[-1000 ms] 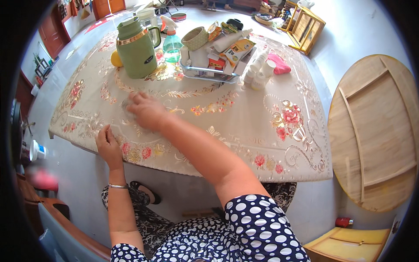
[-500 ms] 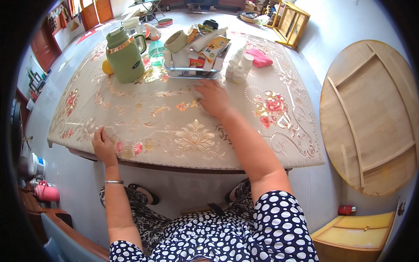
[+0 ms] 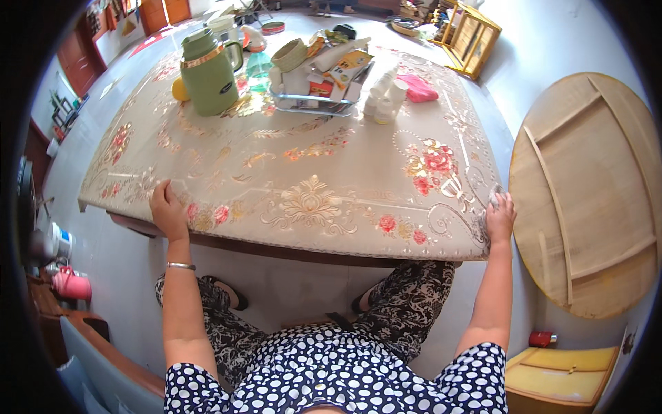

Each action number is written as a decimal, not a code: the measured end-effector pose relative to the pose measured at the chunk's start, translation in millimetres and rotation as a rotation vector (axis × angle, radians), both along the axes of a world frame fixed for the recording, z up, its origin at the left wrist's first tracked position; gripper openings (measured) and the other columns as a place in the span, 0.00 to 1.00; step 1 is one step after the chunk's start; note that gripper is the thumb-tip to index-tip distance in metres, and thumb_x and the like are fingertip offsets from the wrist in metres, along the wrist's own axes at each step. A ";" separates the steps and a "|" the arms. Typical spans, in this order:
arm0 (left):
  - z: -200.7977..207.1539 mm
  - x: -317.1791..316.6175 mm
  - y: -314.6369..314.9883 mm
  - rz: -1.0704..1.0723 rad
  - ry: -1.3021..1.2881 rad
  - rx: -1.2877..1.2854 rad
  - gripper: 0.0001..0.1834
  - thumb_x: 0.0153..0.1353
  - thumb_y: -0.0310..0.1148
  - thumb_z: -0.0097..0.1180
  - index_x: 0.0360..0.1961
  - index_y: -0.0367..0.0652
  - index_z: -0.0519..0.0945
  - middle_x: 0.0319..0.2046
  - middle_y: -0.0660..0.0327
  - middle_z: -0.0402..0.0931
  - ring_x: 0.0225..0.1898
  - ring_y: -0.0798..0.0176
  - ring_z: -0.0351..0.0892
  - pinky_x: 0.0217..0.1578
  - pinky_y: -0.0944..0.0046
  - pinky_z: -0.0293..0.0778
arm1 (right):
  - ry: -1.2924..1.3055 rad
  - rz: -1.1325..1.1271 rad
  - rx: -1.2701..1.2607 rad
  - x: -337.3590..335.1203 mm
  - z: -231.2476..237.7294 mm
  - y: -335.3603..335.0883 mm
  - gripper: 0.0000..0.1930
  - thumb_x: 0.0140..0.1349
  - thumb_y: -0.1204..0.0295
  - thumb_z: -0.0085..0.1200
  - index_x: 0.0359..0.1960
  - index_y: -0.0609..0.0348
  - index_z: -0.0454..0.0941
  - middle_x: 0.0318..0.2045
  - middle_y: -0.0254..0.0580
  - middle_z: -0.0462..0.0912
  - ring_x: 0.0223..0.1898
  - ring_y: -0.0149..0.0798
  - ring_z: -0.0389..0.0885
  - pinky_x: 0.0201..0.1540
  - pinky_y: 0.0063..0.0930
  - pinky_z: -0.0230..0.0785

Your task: The person wipes a floral-patterned tablecloth with a grey cloth. They briefly fold a pink cloth and place it on the table before resuming wiping the surface with the grey cloth. The person moves around the table to clean different sections.

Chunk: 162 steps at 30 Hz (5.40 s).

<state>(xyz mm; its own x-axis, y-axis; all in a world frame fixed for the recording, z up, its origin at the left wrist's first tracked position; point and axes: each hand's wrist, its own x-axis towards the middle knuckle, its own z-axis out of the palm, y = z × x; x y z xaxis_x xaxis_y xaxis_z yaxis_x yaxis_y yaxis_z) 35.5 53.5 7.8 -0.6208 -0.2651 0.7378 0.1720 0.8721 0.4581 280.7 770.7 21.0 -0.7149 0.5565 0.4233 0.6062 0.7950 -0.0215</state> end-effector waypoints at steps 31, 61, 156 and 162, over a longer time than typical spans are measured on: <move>-12.1 0.0 -12.7 -0.023 -0.002 0.094 0.11 0.64 0.27 0.49 0.46 0.41 0.79 0.37 0.54 0.79 0.40 0.52 0.76 0.42 0.56 0.71 | 0.086 1.245 -0.405 -196.0 28.9 -504.8 0.19 0.52 0.70 0.53 0.49 0.49 0.79 0.62 0.43 0.67 0.65 0.55 0.60 0.65 0.45 0.55; -3.5 3.4 2.4 -0.016 0.005 0.183 0.09 0.63 0.26 0.49 0.42 0.43 0.80 0.27 0.59 0.76 0.32 0.57 0.75 0.37 0.58 0.71 | 0.014 -0.072 0.053 54.2 -2.3 -24.1 0.22 0.57 0.69 0.53 0.56 0.49 0.73 0.65 0.41 0.63 0.63 0.55 0.60 0.66 0.44 0.53; 35.8 16.8 -128.2 -0.208 0.074 0.981 0.14 0.67 0.28 0.51 0.52 0.36 0.74 0.37 0.64 0.74 0.41 0.73 0.72 0.46 0.73 0.69 | -0.048 1.089 -0.083 -367.5 28.4 -596.8 0.23 0.58 0.66 0.53 0.57 0.52 0.72 0.65 0.50 0.63 0.65 0.56 0.58 0.67 0.45 0.52; 30.7 14.4 -128.7 -0.215 0.062 0.954 0.13 0.67 0.27 0.51 0.51 0.36 0.74 0.38 0.63 0.75 0.41 0.73 0.72 0.46 0.73 0.69 | -0.004 1.413 -0.215 -412.7 29.0 -675.5 0.20 0.61 0.66 0.52 0.55 0.48 0.73 0.64 0.50 0.63 0.65 0.53 0.58 0.67 0.42 0.54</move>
<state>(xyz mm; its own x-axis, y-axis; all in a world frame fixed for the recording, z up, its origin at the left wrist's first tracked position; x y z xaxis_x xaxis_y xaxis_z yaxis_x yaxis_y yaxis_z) 50.0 -75.2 38.5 -0.6931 -0.6531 0.3052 0.3315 0.0872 0.9394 -132.0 95.2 50.0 -0.7146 -0.5592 0.4203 -0.6775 0.7027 -0.2171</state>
